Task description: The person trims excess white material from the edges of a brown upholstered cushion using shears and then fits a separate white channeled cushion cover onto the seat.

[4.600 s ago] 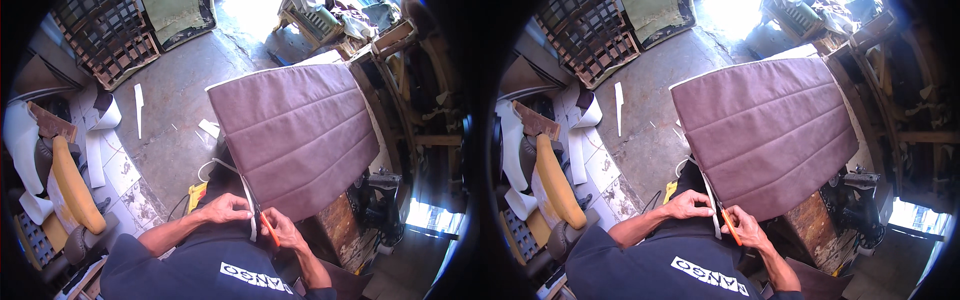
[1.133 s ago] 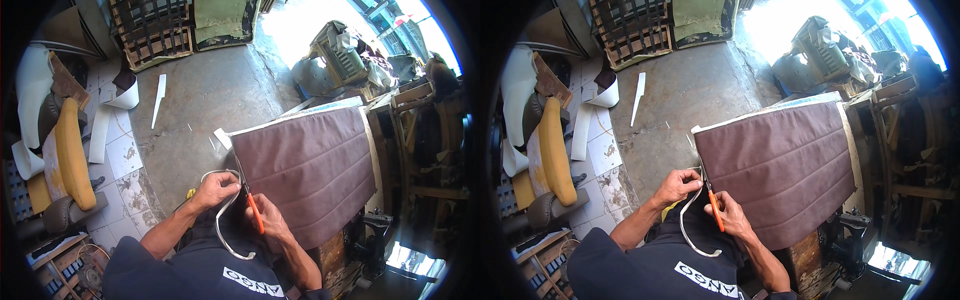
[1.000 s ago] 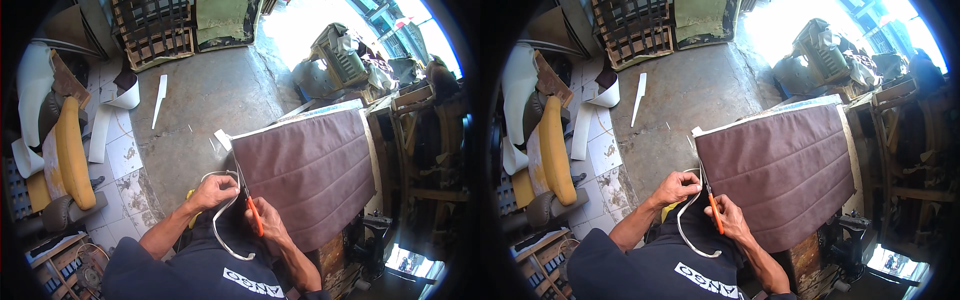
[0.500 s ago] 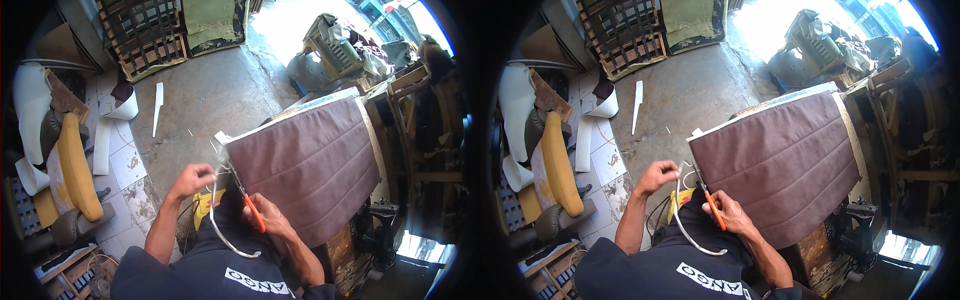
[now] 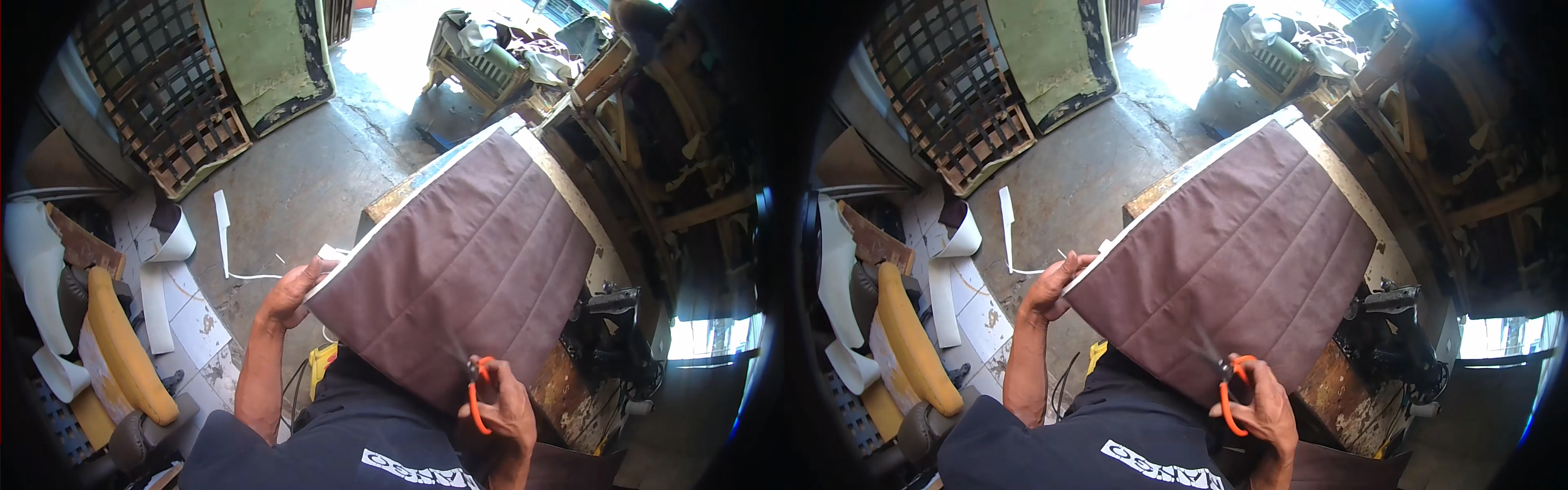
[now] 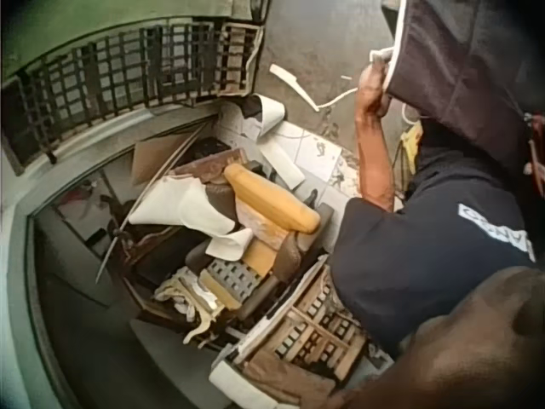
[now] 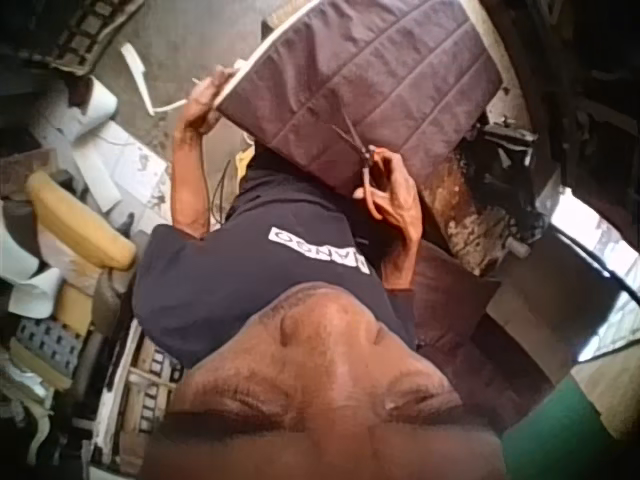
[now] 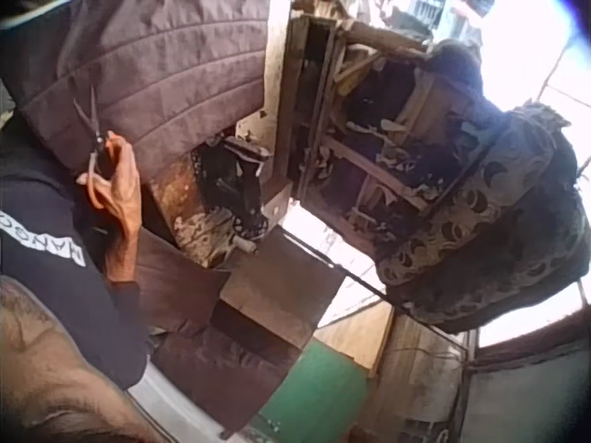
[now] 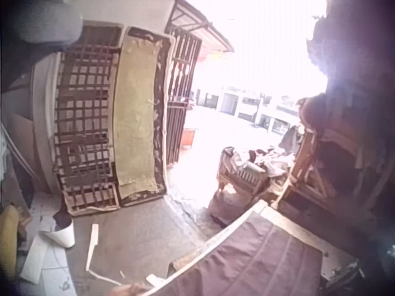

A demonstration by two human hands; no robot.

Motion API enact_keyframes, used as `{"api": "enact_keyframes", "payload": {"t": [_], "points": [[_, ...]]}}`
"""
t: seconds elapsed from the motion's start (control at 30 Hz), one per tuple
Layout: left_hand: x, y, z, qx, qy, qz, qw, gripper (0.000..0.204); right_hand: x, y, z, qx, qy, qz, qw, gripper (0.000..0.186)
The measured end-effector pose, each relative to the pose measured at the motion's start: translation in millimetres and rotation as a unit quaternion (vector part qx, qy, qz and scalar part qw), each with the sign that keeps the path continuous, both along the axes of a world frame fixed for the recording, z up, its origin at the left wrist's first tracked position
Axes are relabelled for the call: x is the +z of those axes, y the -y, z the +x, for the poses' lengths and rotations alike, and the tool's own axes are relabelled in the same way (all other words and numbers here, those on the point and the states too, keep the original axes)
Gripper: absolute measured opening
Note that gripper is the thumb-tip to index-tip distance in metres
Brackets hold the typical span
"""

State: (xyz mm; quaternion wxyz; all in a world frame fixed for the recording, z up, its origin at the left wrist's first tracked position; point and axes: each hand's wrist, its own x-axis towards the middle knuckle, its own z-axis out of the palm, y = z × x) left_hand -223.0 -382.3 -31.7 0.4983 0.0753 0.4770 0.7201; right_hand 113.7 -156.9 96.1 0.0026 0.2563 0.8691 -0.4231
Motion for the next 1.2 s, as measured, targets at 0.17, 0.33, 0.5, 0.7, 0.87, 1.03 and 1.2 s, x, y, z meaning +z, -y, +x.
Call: {"api": "enact_keyframes", "payload": {"t": [0.17,0.33,0.5,0.7,0.87,1.03,1.2], "points": [[13,2,-7,0.011,-0.078,-0.031,0.996,0.029,-48,-4,0,-0.231,-0.015,0.149,0.961,0.087],[24,0,-2,0.029,-0.126,-0.095,0.987,0.026,-77,-65,-60,-0.113,-0.125,0.233,0.958,0.088],[21,-27,26,0.038,-0.093,-0.105,0.989,0.019,-89,-176,-96,-0.046,-0.193,0.221,0.955,0.076],[-15,-110,155,-0.063,-0.061,-0.055,0.995,0.017,-78,-239,-60,-0.142,-0.007,0.324,0.935,0.066],[-37,-105,192,-0.072,-0.066,-0.101,0.990,0.013,-61,-193,-29,-0.196,-0.005,0.354,0.915,0.061],[-18,-61,158,0.035,-0.047,-0.117,0.991,0.008,-92,-144,-29,-0.156,-0.120,0.305,0.932,0.066],[-10,-60,135,-0.027,-0.021,-0.111,0.993,0.018,-94,-191,-79,-0.084,-0.175,0.294,0.936,0.067]]}}
